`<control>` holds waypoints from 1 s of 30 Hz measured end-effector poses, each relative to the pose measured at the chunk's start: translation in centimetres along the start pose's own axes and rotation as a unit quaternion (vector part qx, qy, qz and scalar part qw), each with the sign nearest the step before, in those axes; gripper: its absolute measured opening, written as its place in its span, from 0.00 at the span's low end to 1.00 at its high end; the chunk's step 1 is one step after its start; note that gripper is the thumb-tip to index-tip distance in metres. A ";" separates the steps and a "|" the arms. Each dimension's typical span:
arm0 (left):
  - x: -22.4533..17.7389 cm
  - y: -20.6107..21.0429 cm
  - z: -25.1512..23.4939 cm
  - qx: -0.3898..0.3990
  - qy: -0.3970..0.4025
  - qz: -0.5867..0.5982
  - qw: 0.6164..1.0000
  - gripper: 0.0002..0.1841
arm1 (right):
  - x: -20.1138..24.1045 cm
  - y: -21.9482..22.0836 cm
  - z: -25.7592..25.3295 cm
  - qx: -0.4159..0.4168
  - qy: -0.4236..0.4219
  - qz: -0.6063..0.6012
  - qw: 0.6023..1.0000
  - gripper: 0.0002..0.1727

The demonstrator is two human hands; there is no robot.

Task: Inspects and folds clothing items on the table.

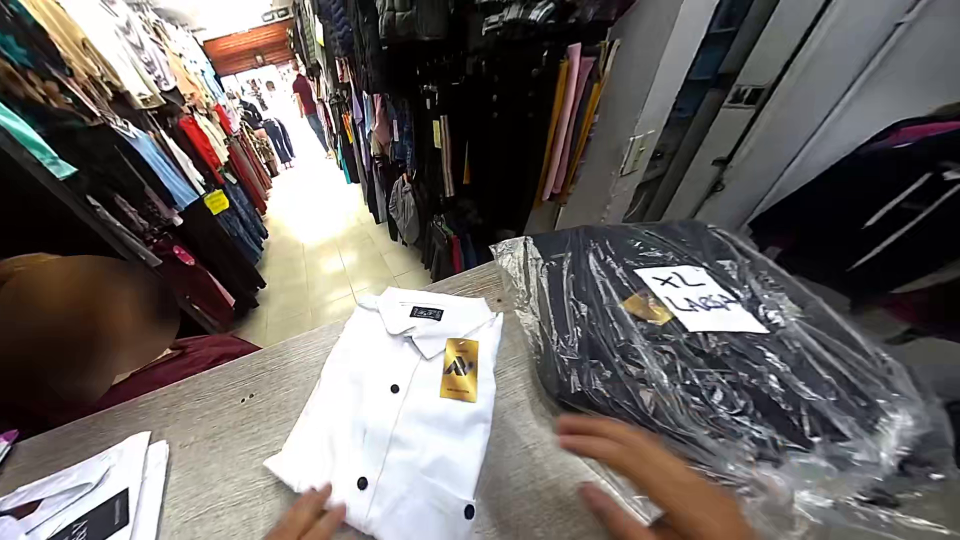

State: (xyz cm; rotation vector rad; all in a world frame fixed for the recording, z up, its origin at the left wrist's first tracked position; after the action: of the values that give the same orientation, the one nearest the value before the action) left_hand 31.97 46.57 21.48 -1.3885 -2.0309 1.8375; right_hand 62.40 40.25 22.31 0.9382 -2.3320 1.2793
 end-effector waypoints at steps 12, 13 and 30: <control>0.8 -0.9 -7.5 0.108 0.015 -0.035 0.993 0.19 | -5.2 10.8 -9.2 0.241 0.226 -0.143 0.933 0.33; 2.9 -1.9 -8.9 0.087 -0.043 -0.054 0.994 0.22 | -5.9 11.0 -10.1 0.222 0.234 -0.123 0.939 0.33; 15.7 -1.9 -11.8 -0.099 -0.289 0.146 0.941 0.25 | -17.4 -2.3 -7.3 0.099 0.216 0.328 0.914 0.39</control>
State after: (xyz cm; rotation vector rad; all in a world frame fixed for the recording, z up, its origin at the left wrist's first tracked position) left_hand 28.59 65.82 18.58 -1.3731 -2.4376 2.4647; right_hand 76.49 52.32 18.05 -0.1389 -2.2349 1.7700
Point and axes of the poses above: each hand's wrist, its own z-axis away from the middle knuckle, its own y-axis out of the palm, x = y × z, the point moved 9 cm from there along -z, towards the middle knuckle, and after that the axes turned 6 degrees about x, right-handed, at the moved point
